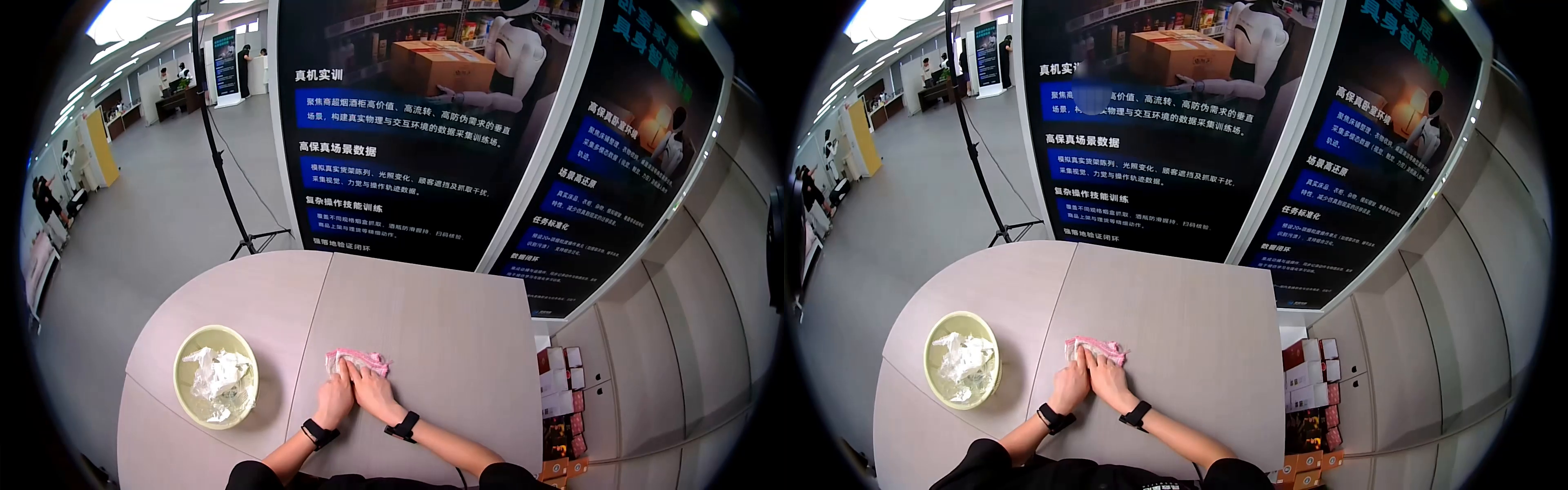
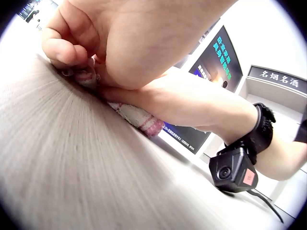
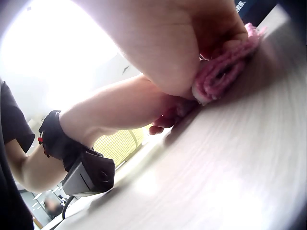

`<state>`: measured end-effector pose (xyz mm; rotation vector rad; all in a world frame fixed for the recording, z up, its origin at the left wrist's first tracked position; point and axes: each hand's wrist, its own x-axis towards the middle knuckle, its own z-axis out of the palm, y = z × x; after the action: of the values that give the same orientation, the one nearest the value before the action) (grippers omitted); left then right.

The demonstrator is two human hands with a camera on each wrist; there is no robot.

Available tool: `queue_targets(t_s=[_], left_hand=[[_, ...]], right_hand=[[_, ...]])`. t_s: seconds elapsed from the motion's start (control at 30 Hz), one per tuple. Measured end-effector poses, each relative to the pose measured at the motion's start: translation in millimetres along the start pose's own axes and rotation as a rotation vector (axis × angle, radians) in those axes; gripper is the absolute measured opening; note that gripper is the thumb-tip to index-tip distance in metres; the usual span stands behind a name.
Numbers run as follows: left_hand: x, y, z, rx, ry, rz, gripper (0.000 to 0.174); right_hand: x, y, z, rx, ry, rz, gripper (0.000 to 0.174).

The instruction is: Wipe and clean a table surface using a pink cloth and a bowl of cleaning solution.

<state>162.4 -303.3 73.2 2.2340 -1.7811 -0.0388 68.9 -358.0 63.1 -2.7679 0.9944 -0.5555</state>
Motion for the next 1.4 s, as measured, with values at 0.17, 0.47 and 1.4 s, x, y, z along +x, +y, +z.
queue_targets(t_s=[0.17, 0.47, 1.4], left_hand=[[0, 1, 2, 0.009, -0.011, -0.004, 0.051], [-1, 16, -5, 0.087, -0.128, 0.032, 0.052], [-97, -18, -29, -0.139, -0.205, 0.170, 0.051]], right_hand=[[-2, 2, 5, 0.012, 0.041, -0.003, 0.042], [-13, 3, -5, 0.032, 0.025, 0.040, 0.039], [-80, -74, 4, -0.121, -0.205, 0.044, 0.049]])
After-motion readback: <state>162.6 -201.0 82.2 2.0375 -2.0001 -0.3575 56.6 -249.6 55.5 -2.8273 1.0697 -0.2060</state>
